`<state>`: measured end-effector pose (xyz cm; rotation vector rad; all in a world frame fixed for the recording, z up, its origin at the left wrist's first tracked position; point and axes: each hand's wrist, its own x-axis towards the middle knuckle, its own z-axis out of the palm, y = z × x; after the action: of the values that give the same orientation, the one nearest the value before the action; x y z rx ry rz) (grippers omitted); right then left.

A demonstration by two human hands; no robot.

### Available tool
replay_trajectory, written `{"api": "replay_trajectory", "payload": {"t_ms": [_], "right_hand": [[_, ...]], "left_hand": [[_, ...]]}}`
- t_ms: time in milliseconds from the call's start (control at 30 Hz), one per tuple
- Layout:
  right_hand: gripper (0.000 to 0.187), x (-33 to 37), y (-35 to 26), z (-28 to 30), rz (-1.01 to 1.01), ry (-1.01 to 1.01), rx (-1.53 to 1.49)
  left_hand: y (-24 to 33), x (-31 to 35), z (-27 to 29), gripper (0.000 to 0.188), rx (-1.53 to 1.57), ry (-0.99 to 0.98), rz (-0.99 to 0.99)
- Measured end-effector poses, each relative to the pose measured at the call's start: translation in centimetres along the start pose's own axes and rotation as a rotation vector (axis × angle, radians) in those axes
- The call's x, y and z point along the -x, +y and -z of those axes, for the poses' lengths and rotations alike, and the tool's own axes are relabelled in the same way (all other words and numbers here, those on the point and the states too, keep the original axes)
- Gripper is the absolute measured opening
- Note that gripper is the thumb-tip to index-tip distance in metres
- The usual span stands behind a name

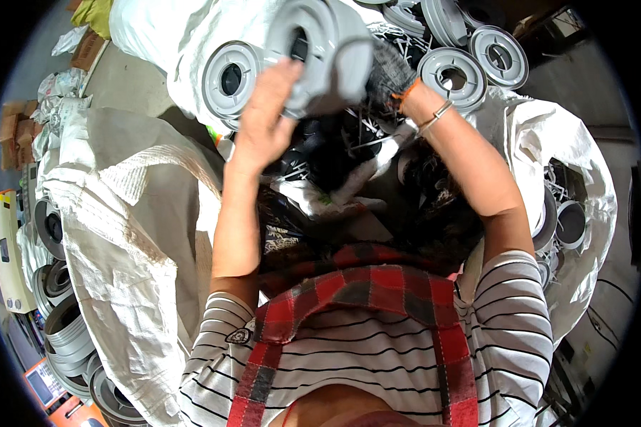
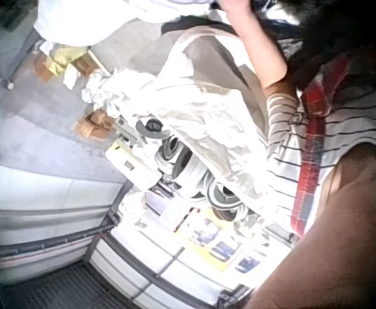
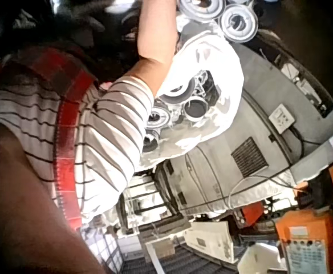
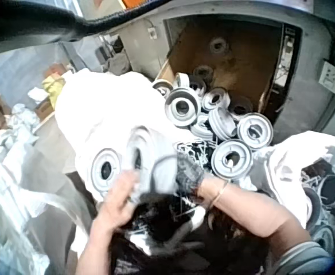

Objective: The person cleans grey circular plastic parts by hand using a grey cloth. They pick up each part from a pile, wipe the surfaces, and place them into a large white sack. The process is repeated for multiple units throughout the clip.

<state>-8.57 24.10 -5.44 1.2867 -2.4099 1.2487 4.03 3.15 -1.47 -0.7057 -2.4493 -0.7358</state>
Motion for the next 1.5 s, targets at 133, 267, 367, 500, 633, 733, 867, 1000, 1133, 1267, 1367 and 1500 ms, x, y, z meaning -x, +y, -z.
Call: {"api": "replay_trajectory", "payload": {"t_ms": [133, 267, 367, 500, 633, 733, 867, 1000, 1133, 1267, 1367, 1500], "right_hand": [[0.061, -0.7, 3.0, 5.6, -0.298, 0.072, 0.669], [0.051, 2.9, 8.7, 6.9, -0.703, -0.371, 0.795], [0.053, 6.7, 13.7, 5.5, -0.774, -0.718, 0.884], [0.059, 10.4, 18.5, 4.3, -0.762, -0.797, 0.882], [0.075, 2.6, 8.9, 4.0, -0.791, -0.396, 0.748], [0.05, 1.0, 1.5, 4.8, -0.36, 0.051, -0.508], [0.039, 1.1, -0.8, 4.5, -0.275, 0.002, -1.382], [0.039, 2.2, 2.8, 2.3, 0.109, 0.193, 0.059], [0.038, 0.5, 0.4, 3.5, -0.686, -0.691, 0.684], [0.035, 6.9, 8.4, -1.3, -0.596, -0.915, 0.706], [0.029, 8.5, 11.5, -2.8, -0.753, -0.604, 0.683], [0.031, 7.6, 11.8, -3.4, -0.679, -0.754, 0.71]], "left_hand": [[-2.4, -1.3, 2.2, 0.067, -0.328, 0.122, 0.249], [-7.0, 1.3, 2.0, 0.058, -0.384, 0.085, 0.469], [-5.8, 0.6, 1.5, 0.052, -0.311, 0.298, 0.459], [-3.2, -0.8, -0.3, 0.045, -0.006, 0.4, 0.362], [-1.3, 0.6, -1.8, 0.035, 0.54, 0.31, 0.727], [-1.0, 0.9, -3.0, 0.043, 0.983, 0.236, 0.972], [-0.8, 0.7, -3.7, 0.055, 1.463, 0.341, 0.777], [0.6, 0.2, -2.1, 0.043, 1.808, 0.286, 0.871], [-0.9, 1.3, -2.2, 0.038, 1.583, 0.458, 0.954], [-0.2, 0.4, -2.3, 0.036, 1.483, 0.43, 0.957], [-0.6, 0.5, -2.6, 0.035, 1.397, 0.374, 0.903], [-0.2, 0.7, -2.1, 0.035, 1.326, 0.401, 0.926]]}}
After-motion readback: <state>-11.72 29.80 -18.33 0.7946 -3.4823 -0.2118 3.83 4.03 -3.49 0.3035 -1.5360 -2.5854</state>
